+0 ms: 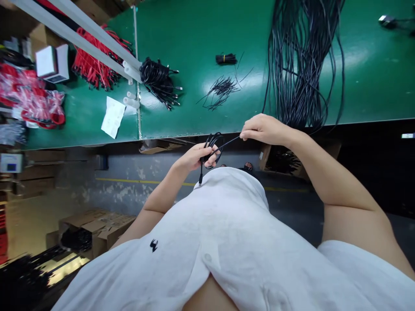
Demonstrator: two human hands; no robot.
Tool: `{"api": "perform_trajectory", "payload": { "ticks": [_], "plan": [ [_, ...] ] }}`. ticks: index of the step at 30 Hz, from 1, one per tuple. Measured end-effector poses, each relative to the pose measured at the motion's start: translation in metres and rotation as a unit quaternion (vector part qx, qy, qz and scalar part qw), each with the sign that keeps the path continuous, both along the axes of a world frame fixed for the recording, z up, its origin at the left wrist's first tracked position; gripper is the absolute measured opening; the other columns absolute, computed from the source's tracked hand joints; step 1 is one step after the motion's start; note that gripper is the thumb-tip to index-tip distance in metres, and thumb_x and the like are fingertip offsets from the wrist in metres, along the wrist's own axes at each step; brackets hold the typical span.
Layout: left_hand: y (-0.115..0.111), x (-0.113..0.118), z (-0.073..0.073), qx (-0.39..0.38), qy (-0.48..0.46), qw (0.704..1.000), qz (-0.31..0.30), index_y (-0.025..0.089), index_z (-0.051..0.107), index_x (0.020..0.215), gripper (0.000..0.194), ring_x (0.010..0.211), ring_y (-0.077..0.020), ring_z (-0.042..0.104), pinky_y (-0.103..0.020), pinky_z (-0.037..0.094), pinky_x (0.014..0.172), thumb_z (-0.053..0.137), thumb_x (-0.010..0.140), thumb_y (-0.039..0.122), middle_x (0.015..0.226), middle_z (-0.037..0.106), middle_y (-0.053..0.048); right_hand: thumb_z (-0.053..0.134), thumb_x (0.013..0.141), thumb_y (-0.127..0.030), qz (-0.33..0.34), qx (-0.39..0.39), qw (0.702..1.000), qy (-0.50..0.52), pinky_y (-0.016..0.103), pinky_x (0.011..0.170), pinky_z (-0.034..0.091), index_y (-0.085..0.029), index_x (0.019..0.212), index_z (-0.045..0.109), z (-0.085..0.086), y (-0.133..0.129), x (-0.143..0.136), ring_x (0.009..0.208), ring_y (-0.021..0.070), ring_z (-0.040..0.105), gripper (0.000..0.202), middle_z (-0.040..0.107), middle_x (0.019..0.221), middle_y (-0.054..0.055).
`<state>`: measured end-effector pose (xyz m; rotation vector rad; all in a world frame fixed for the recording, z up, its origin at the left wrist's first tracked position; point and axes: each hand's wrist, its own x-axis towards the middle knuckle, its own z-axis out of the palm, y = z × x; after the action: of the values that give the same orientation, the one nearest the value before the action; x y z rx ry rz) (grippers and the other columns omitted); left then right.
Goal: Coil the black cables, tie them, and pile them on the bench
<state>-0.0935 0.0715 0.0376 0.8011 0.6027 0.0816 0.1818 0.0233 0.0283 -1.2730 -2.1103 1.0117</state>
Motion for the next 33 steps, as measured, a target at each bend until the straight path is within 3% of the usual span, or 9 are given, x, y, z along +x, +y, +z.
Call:
{"api": "perform_trajectory", "payload": {
  "ticks": [5,10,15,21,24,28,30,32,33],
  "plan": [
    [0.005,0.009,0.002,-0.065,0.060,0.996,0.024,0.008,0.067,0.092,0.036,0.050,-0.0112,0.061,-0.022,0.050,0.050,0.079,0.076,0.038,0.065,0.065,-0.003,0.049,0.094,-0.046,0.013,0.002,0.999,0.035,0.027,0.075,0.038,-0.019,0.075,0.070,-0.008,0.015,-0.007,0.075,0.0144,0.058,0.038,0.069,0.078,0.002],
    [0.005,0.022,0.015,-0.107,0.049,0.991,0.058,0.008,0.069,0.088,0.018,0.031,-0.0013,0.036,-0.012,0.029,0.033,0.062,0.091,0.024,0.049,0.045,0.006,0.050,0.094,-0.045,0.008,0.003,0.998,0.067,0.026,0.072,0.035,-0.017,0.077,0.071,-0.011,0.026,-0.011,0.074,0.0122,0.057,0.038,0.068,0.079,0.001],
    [0.003,0.028,0.023,-0.162,0.033,0.981,0.098,0.008,0.070,0.088,0.028,0.030,0.0007,0.026,-0.009,0.022,0.031,0.047,0.098,0.019,0.048,0.035,0.008,0.049,0.095,-0.046,0.004,0.000,0.995,0.097,0.025,0.071,0.034,-0.016,0.078,0.070,-0.018,0.025,-0.004,0.074,0.0113,0.055,0.039,0.067,0.079,0.000],
    [0.001,0.034,0.019,-0.194,0.056,0.972,0.117,0.006,0.069,0.098,0.021,0.034,0.0000,0.034,-0.010,0.023,0.033,0.052,0.095,0.017,0.055,0.042,0.006,0.048,0.096,-0.047,0.044,0.006,0.993,0.112,0.025,0.073,0.035,-0.017,0.074,0.067,-0.016,0.028,-0.006,0.070,0.0110,0.052,0.042,0.064,0.072,0.000],
    [0.004,0.033,0.020,-0.209,0.063,0.971,0.102,0.007,0.069,0.101,0.019,0.032,0.0002,0.030,-0.011,0.021,0.032,0.053,0.092,0.012,0.054,0.041,0.007,0.047,0.096,-0.049,0.057,0.005,0.993,0.100,0.026,0.076,0.037,-0.017,0.077,0.068,-0.029,0.037,0.001,0.074,0.0128,0.055,0.042,0.066,0.077,0.001],
    [0.017,0.019,0.026,-0.179,0.019,0.976,0.118,0.009,0.069,0.093,0.020,0.031,0.0012,0.017,-0.011,0.017,0.031,0.050,0.095,0.015,0.051,0.029,0.010,0.041,0.097,-0.045,-0.061,0.025,0.996,-0.053,0.036,0.097,0.035,-0.020,0.084,0.069,-0.081,0.054,0.043,0.093,0.0179,0.059,0.039,0.070,0.095,0.004],
    [0.025,0.012,0.025,-0.154,-0.003,0.981,0.120,0.009,0.069,0.090,0.020,0.032,0.0010,0.014,-0.010,0.016,0.031,0.054,0.095,0.021,0.051,0.025,0.011,0.041,0.096,-0.037,-0.152,0.039,0.972,-0.177,0.043,0.105,0.030,-0.020,0.088,0.068,-0.101,0.066,0.074,0.104,0.0203,0.059,0.033,0.069,0.108,0.006],
    [0.033,0.009,0.022,-0.129,-0.016,0.988,0.088,0.008,0.068,0.091,0.020,0.033,0.0010,0.014,-0.010,0.016,0.032,0.061,0.092,0.027,0.051,0.027,0.011,0.046,0.094,-0.031,-0.217,0.036,0.937,-0.273,0.042,0.102,0.034,-0.018,0.089,0.066,-0.099,0.084,0.105,0.105,0.0213,0.058,0.025,0.069,0.111,0.010],
    [0.036,0.010,0.020,-0.116,-0.021,0.991,0.063,0.008,0.068,0.092,0.022,0.034,0.0011,0.015,-0.010,0.017,0.033,0.065,0.089,0.030,0.052,0.029,0.011,0.047,0.093,-0.029,-0.242,0.035,0.921,-0.304,0.039,0.098,0.037,-0.016,0.089,0.066,-0.087,0.094,0.118,0.103,0.0214,0.059,0.023,0.069,0.109,0.012]
  ]
}}
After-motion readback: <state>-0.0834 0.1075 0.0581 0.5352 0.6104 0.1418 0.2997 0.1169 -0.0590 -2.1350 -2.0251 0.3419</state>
